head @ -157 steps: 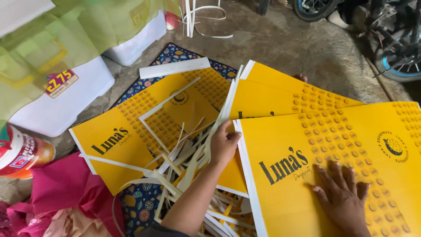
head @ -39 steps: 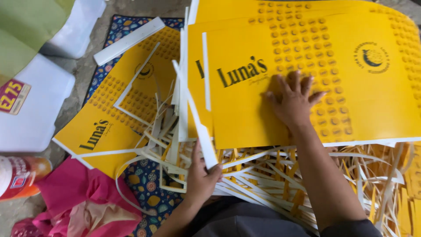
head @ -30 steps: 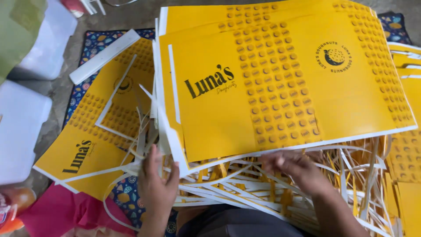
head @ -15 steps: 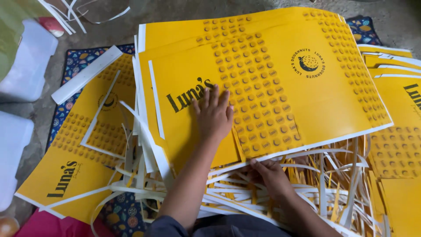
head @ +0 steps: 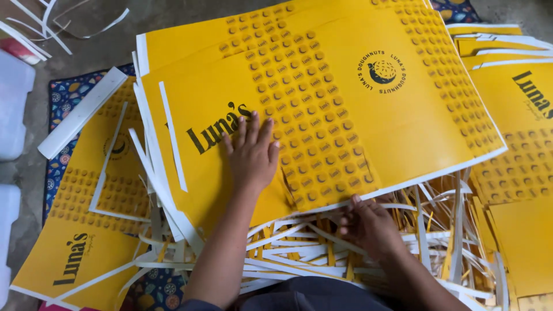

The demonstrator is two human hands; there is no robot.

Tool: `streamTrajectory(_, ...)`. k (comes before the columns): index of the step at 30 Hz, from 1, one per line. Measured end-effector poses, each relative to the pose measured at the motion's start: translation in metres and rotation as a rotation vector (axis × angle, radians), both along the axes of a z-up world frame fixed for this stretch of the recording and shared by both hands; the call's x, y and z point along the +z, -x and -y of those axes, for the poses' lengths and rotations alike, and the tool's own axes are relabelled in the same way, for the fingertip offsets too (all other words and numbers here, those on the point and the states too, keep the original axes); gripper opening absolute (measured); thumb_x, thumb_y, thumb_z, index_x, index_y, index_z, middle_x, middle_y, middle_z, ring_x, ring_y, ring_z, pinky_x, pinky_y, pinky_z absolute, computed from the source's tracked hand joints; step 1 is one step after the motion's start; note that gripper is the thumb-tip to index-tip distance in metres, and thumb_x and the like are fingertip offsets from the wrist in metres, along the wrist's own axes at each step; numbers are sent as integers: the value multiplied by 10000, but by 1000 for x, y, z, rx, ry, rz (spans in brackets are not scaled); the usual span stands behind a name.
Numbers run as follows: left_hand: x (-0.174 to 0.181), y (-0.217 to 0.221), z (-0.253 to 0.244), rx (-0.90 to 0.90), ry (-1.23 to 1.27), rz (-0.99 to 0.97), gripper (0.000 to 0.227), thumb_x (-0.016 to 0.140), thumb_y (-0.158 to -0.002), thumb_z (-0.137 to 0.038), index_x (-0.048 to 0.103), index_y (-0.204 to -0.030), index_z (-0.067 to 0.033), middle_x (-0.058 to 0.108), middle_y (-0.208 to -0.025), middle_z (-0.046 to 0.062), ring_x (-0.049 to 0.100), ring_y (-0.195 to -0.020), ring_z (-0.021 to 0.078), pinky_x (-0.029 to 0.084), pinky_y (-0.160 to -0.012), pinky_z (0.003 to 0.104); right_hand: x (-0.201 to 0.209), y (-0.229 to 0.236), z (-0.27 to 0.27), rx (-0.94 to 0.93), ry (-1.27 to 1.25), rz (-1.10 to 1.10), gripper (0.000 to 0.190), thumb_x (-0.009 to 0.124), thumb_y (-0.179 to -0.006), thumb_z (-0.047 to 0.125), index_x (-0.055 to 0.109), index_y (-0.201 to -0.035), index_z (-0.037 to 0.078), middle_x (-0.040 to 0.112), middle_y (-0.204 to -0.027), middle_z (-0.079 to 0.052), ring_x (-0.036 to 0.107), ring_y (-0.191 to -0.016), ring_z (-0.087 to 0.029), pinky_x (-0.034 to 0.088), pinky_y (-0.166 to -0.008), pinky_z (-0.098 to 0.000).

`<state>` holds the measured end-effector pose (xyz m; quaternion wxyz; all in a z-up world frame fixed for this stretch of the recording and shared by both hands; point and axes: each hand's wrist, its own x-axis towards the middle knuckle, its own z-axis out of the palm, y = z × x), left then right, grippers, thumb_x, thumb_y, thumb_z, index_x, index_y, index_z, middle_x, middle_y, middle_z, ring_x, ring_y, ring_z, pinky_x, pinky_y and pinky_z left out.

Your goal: Removing waste paper strips from die-cut printed yellow sheets for packaging

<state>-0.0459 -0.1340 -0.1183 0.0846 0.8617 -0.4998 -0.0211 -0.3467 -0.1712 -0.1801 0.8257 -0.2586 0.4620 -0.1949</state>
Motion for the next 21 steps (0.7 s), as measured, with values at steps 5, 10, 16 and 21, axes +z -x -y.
streamTrajectory(5,-13,-1,-7,-42,82,112,569,400,-1017,-474,444,-1556,-298,304,-1683,29,238,-1547,350,149,-1161,698,30,3,-11,41,105,-230,390,656,-1000,371,727,-910,-1,641,-687,-155,650,-562,-294,451,-490,-343)
streamTrajectory(10,-10,-3,-8,-73,87,53,551,357,-1036,-470,433,-1562,-325,276,-1692,1,196,-1563,313,94,-1183,695,21,12,-20,47,230,-182,362,656,-997,185,762,-889,-144,741,-761,-242,614,-546,-264,533,-528,-352)
streamTrajectory(16,-17,-9,-10,-115,109,92,557,381,-1031,-479,445,-1558,-308,301,-1686,24,225,-1554,345,109,-1166,714,8,31,-27,50,123,-175,381,642,-982,266,776,-1255,37,648,-757,-119,611,-567,-255,512,-557,-347)
streamTrajectory(21,-18,-15,-18,-149,96,91,569,395,-1023,-476,440,-1563,-302,294,-1689,20,223,-1555,342,121,-1160,718,-9,51,-6,-188,59,-22,348,536,-1069,432,561,-1005,91,627,-764,-164,643,-634,-302,508,-506,-415)
